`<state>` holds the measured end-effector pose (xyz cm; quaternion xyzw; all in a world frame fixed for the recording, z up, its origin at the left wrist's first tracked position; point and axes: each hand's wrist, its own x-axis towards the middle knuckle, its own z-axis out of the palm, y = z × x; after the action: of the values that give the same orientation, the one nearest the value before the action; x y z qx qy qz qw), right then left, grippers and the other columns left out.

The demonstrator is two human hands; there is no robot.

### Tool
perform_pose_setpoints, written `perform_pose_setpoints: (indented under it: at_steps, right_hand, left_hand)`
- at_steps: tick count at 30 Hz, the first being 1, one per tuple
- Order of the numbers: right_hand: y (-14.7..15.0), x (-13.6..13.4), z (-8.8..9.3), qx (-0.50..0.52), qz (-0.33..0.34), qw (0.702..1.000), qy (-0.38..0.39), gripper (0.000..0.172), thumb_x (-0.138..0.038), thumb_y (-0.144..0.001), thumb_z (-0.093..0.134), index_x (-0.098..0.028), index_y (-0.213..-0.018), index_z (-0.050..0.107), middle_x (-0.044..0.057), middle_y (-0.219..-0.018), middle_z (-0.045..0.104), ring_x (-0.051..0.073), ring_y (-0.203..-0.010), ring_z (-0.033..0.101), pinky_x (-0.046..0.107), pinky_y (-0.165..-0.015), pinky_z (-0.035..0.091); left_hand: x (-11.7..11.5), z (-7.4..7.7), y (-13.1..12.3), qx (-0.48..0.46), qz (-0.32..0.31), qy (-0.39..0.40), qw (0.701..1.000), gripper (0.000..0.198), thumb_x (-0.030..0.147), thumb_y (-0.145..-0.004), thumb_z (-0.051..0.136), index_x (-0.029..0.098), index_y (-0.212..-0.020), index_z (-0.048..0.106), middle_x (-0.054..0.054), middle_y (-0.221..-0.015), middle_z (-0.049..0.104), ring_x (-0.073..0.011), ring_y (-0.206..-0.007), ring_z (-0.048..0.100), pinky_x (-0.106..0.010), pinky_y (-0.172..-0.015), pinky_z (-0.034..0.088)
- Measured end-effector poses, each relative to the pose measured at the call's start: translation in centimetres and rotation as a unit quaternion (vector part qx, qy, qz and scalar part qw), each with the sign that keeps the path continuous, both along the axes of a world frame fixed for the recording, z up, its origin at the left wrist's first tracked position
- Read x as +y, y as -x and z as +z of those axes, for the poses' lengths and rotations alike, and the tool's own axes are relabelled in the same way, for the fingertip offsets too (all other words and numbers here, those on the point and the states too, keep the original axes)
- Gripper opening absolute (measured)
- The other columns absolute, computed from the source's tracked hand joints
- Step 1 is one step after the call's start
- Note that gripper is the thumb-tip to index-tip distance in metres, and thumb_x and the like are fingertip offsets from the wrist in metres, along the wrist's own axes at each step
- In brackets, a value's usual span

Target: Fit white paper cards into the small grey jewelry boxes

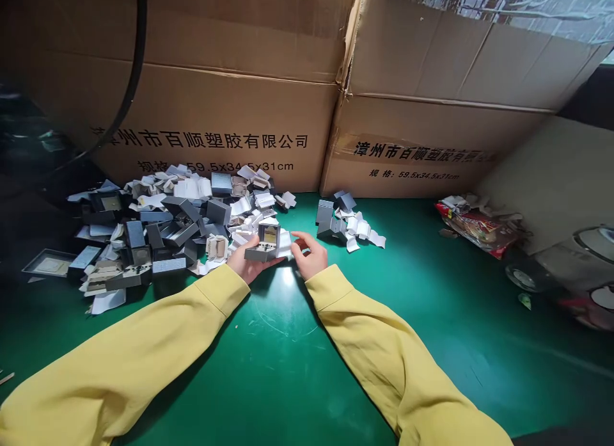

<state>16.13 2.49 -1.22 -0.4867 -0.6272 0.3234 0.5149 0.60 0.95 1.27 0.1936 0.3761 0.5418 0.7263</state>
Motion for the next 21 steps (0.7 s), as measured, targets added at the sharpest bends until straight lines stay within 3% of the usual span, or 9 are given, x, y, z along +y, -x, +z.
perform_pose_setpoints:
  at_steps: [3, 6, 9, 13, 17, 21]
  right_hand:
    - [-0.2, -0.2, 0.4, -0.104, -0.043, 0.987, -0.116, 0.021, -0.029, -0.078, 0.050, -0.020, -0.091, 0.065, 0.005, -0.080, 0.058, 0.016, -0.071, 0.052, 0.027, -0.057, 0.046]
    - [-0.5, -0.2, 0.7, -0.211, -0.029, 0.955, -0.205, 0.018, -0.027, -0.080, 0.051, -0.021, -0.085, 0.068, 0.008, -0.085, 0.058, 0.019, -0.083, 0.050, 0.032, -0.068, 0.046]
    - [-0.6, -0.1, 0.9, -0.297, -0.001, 0.919, -0.260, 0.018, -0.029, -0.082, 0.052, -0.023, -0.084, 0.068, 0.008, -0.094, 0.060, 0.021, -0.088, 0.047, 0.033, -0.075, 0.044]
    - [-0.8, 0.0, 0.8, -0.363, -0.015, 0.889, -0.280, 0.021, -0.031, -0.085, 0.049, -0.025, -0.079, 0.068, 0.006, -0.095, 0.063, 0.020, -0.088, 0.046, 0.034, -0.075, 0.039]
    - [-1.3, 0.8, 0.4, -0.342, -0.011, 0.897, -0.280, 0.019, -0.030, -0.084, 0.052, -0.024, -0.077, 0.068, 0.005, -0.089, 0.064, 0.019, -0.086, 0.048, 0.034, -0.074, 0.039]
    - [-1.9, 1.8, 0.3, -0.191, -0.079, 0.938, -0.278, 0.016, -0.030, -0.080, 0.058, -0.022, -0.073, 0.069, 0.005, -0.075, 0.062, 0.017, -0.077, 0.051, 0.032, -0.071, 0.044]
  left_hand:
    - [0.0, -0.1, 0.0, 0.011, 0.005, -0.008, 1.000, 0.031, 0.031, -0.087, 0.042, 0.008, -0.106, 0.053, -0.015, -0.101, 0.063, -0.0237, -0.085, 0.063, -0.042, -0.071, 0.054]
    - [-0.1, -0.1, -0.1, 0.018, 0.008, -0.014, 1.000, 0.029, 0.029, -0.087, 0.042, 0.008, -0.104, 0.053, -0.014, -0.098, 0.064, -0.0232, -0.085, 0.064, -0.040, -0.071, 0.055]
    - [-0.1, 0.0, -0.1, 0.016, 0.001, -0.014, 1.000, 0.029, 0.030, -0.087, 0.042, 0.007, -0.102, 0.055, -0.014, -0.095, 0.064, -0.0229, -0.083, 0.063, -0.041, -0.073, 0.054]
    - [-0.1, -0.1, -0.1, 0.018, -0.007, -0.011, 1.000, 0.030, 0.029, -0.087, 0.043, 0.007, -0.103, 0.055, -0.015, -0.095, 0.064, -0.0236, -0.085, 0.063, -0.044, -0.077, 0.053]
    - [0.0, -0.3, 0.0, 0.020, -0.019, -0.011, 1.000, 0.032, 0.030, -0.087, 0.043, 0.007, -0.105, 0.054, -0.017, -0.099, 0.063, -0.0242, -0.089, 0.063, -0.045, -0.079, 0.052]
    - [-0.2, -0.1, 0.1, 0.037, -0.033, -0.034, 0.998, 0.032, 0.034, -0.086, 0.046, 0.009, -0.105, 0.054, -0.017, -0.100, 0.063, -0.0248, -0.090, 0.063, -0.044, -0.078, 0.053]
